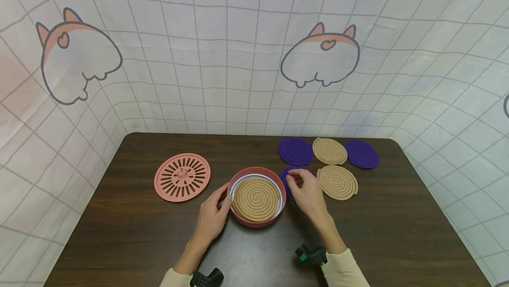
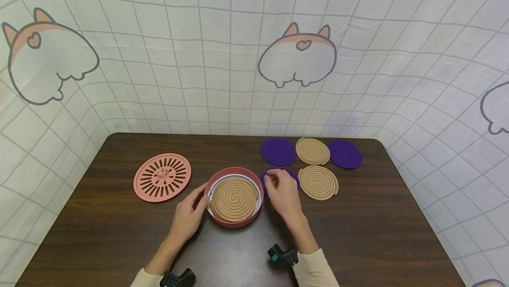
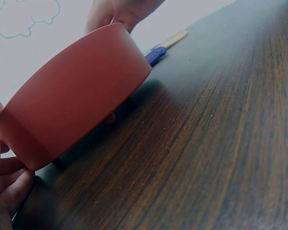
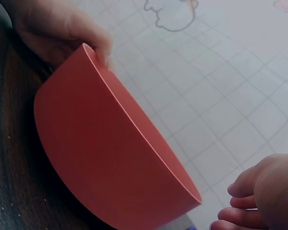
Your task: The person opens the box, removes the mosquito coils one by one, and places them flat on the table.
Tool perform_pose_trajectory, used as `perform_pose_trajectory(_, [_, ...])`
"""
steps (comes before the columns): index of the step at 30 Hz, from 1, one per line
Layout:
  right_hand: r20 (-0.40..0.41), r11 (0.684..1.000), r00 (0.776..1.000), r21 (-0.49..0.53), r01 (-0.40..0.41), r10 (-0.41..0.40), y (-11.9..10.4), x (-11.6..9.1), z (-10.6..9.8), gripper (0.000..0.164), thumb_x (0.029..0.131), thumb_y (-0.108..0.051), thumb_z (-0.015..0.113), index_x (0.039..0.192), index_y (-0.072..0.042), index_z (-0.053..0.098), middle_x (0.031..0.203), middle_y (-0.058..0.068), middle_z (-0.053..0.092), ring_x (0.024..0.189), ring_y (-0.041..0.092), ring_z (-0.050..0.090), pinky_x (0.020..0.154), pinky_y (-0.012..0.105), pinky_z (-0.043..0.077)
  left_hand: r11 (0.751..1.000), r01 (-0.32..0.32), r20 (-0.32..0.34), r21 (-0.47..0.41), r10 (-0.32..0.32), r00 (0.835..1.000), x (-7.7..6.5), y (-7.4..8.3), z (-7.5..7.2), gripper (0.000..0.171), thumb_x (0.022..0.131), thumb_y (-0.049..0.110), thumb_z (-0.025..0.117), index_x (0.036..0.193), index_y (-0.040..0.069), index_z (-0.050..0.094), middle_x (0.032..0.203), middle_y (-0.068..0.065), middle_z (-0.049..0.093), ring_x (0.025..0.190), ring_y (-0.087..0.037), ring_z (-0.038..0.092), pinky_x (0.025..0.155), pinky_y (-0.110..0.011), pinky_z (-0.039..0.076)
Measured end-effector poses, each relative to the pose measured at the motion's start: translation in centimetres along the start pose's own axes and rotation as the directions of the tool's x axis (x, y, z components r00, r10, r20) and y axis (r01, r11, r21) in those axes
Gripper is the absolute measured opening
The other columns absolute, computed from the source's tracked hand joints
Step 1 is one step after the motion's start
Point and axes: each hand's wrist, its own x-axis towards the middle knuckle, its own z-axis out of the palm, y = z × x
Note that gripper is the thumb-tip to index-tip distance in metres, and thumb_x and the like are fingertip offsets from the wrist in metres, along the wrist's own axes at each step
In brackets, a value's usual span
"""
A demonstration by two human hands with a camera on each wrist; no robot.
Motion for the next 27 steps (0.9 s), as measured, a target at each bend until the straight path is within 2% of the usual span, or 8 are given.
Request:
perform_pose_trajectory(15, [0.016, 0.998, 0.998, 0.028, 0.052, -0.053, -0.9, -0.5, 1.0, 0.015, 0.090, -0.009, 0.071, 0.102, 0.000, 0.073, 0.088, 0.007, 0.071, 0.076, 0.015, 0.065, 0.069, 0.027, 0.056, 1.000, -0.008, -0.005, 0.011, 0.008, 1.000, 0.0, -0.1, 0.0, 0.038, 0.102, 0.028, 0.057, 0.140, 0.025, 0.060, 0.134, 0.002, 0.066, 0.119, -0.010, 0.063, 0.097, -0.036, 0.054])
perform_pose_trajectory(27, [0.016, 0.995, 0.995, -0.008, 0.096, -0.096, -1.7, -0.7, 1.3, 0.012, 0.089, -0.009, 0.073, 0.099, -0.003, 0.074, 0.085, 0.005, 0.067, 0.075, 0.012, 0.060, 0.066, 0.023, 0.052, 1.000, -0.007, -0.006, 0.024, 0.007, 1.000, 0.1, -0.1, 0.1, 0.038, 0.102, 0.028, 0.057, 0.140, 0.025, 0.060, 0.134, 0.002, 0.066, 0.119, -0.010, 0.063, 0.096, -0.037, 0.055])
